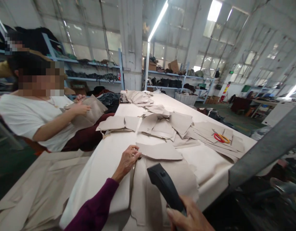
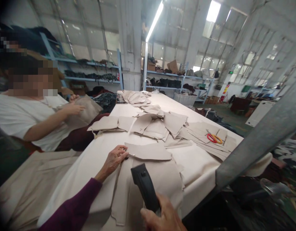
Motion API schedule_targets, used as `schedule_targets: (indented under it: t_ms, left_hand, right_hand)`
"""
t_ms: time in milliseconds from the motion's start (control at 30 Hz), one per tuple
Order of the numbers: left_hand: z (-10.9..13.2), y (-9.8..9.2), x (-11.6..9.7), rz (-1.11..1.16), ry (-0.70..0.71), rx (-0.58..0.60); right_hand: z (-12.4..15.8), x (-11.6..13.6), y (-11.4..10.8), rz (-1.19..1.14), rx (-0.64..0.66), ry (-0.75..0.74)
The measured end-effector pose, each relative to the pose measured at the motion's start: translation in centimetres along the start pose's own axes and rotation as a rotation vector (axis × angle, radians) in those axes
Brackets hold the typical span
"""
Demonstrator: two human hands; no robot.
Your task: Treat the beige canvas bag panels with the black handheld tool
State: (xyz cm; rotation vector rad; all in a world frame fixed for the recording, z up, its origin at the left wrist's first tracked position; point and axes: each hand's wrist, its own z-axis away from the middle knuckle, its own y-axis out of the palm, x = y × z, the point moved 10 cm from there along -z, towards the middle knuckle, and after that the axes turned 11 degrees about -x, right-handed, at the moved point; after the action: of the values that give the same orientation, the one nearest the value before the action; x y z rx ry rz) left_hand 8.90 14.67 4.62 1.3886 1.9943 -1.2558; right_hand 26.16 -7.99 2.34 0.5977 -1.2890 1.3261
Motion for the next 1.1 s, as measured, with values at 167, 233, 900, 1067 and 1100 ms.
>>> schedule_targets:
  t_ms: [167, 233, 900, 1067, 1100]
  left_hand:
    - [0.8, -0.5, 1.7, 0.140, -0.079, -0.005]
    - [0.8, -0.6, 1.7, 0.175, -0.067, 0.019]
    - [0.6, -0.6, 2.2, 0.269, -0.119, -0.006]
    - [0.7, -1.0, 3.2, 0.227, -0.156, -0.053]
    - [0.7, -1.2, 3.6, 0.209, -0.175, -0.077]
  right_hand:
    - [-1.2, 1.1, 4.5, -0.022, 0.154, 0.051]
    - [-1.8, 1.3, 5.6, -0.029, 0.171, 0.052]
    - [-3.3, 3.3, 6.5, -0.020, 0.071, -0.013]
    - [-5.2, 5.3, 7.2, -0.037, 0.067, -0.096]
    - [-5.4, 5.8, 6.9, -0.049, 0.059, -0.113]
